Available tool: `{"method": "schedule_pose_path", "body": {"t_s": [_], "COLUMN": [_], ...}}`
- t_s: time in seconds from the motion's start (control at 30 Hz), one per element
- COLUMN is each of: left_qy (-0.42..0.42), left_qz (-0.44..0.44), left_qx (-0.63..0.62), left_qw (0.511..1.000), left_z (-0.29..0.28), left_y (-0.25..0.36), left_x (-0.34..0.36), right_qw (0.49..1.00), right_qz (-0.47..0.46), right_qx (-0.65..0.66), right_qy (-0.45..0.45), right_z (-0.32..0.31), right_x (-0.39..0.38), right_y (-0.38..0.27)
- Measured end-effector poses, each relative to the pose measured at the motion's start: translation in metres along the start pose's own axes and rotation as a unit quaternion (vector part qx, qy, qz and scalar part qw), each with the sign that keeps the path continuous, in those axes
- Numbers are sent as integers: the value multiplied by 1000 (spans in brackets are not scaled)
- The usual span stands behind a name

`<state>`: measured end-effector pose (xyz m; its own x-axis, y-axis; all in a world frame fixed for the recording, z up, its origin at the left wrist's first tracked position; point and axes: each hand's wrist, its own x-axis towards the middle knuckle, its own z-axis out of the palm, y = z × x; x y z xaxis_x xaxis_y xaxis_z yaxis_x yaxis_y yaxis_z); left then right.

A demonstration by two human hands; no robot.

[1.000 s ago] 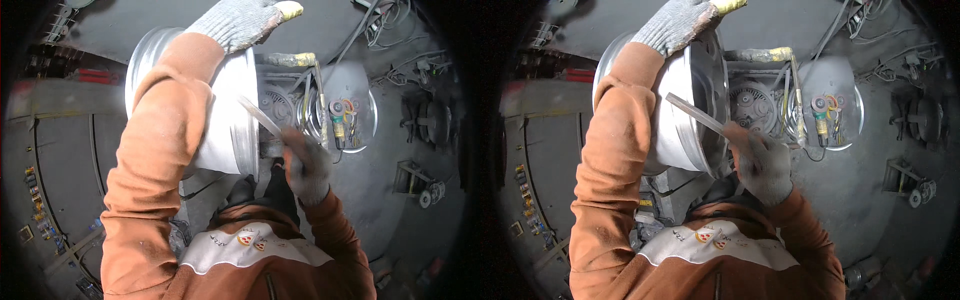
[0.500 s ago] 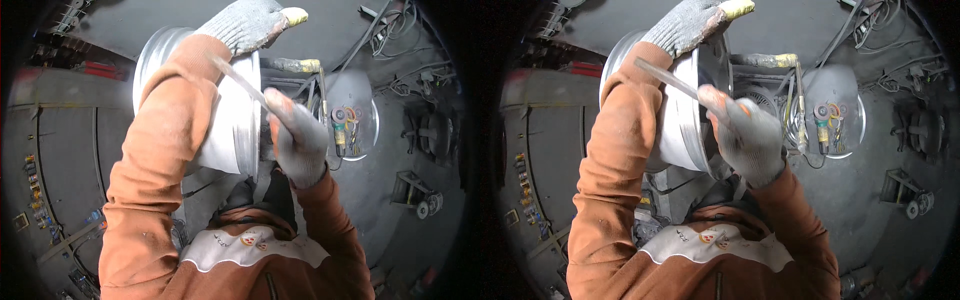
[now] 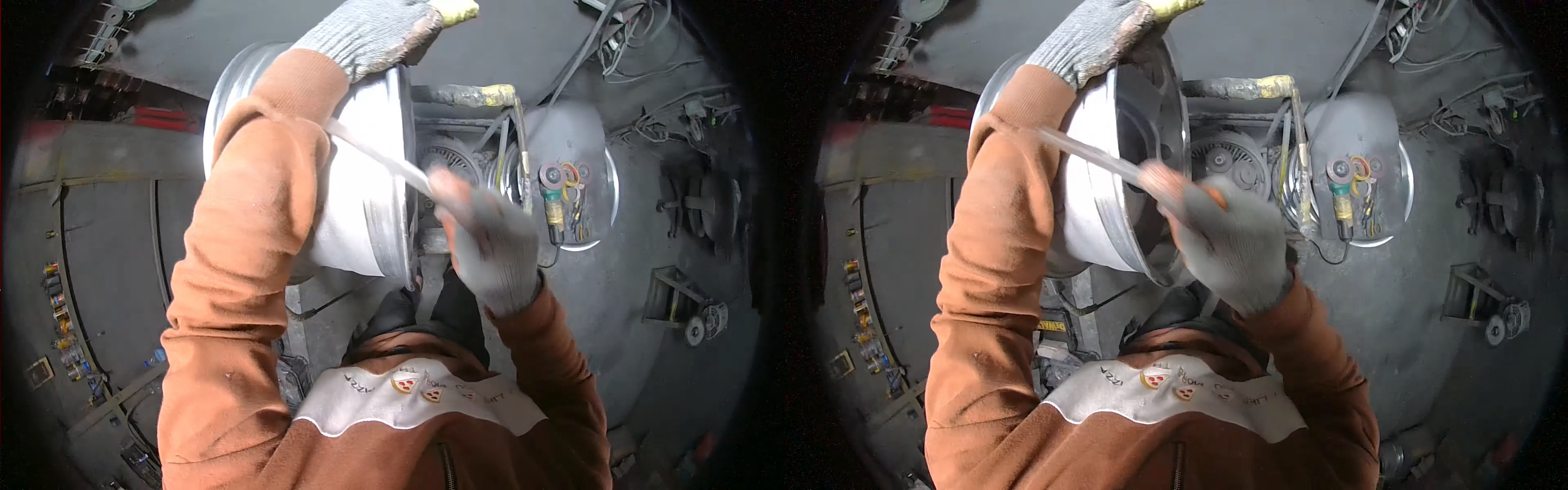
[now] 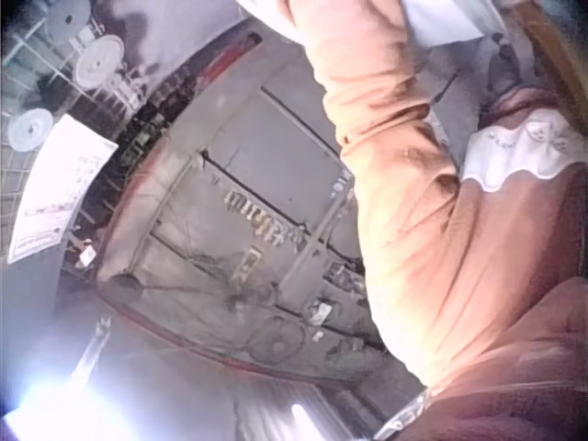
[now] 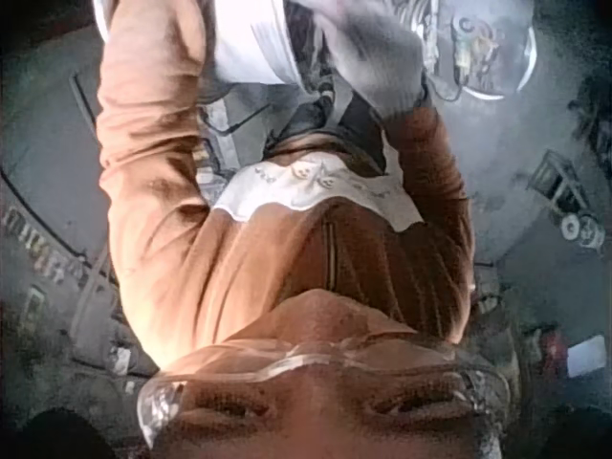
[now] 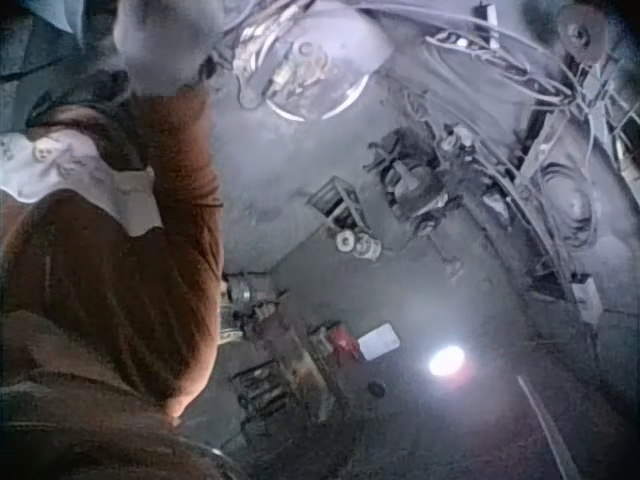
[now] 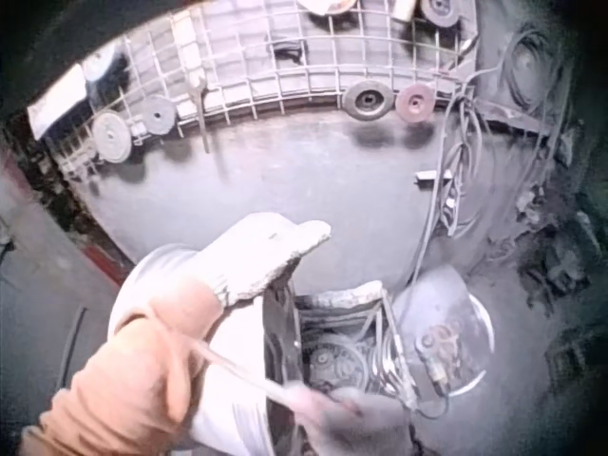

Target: The person uses a metal file and sandpaper to smooth the surfaces of a car wheel rim. They rotate the rim on a stand while filing the outer edges and then use a piece of sandpaper on the inner areas and spokes.

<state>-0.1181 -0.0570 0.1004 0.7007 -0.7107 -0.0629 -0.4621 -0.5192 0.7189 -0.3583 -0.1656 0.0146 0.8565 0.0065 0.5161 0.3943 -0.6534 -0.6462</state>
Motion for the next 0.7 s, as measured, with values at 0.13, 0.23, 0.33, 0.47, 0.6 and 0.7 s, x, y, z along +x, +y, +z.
{"method": "schedule_pose_path", "body": {"t_s": [0.13,0.23,0.33,0.47,0.6,0.7], "left_qy": [12,30,5,-44,-18,-16], "left_qz": [26,30,-24,-93,49,97], "left_qx": [10,32,-7,-104,2,40], "left_qw": [1000,999,1000,989,999,994], "left_z": [3,5,1,-8,-4,1], "left_y": [14,9,14,6,-8,-14], "left_x": [1,4,2,5,13,20], "right_qw": [998,985,983,978,995,996], "right_qz": [54,168,163,189,96,46], "right_qx": [20,49,80,93,0,-68], "right_qy": [-22,-3,24,0,0,42], "right_z": [-24,-25,-19,-9,1,9], "right_x": [-80,-111,-115,-90,-57,5], "right_y": [-4,-8,-11,-21,-24,-27]}}
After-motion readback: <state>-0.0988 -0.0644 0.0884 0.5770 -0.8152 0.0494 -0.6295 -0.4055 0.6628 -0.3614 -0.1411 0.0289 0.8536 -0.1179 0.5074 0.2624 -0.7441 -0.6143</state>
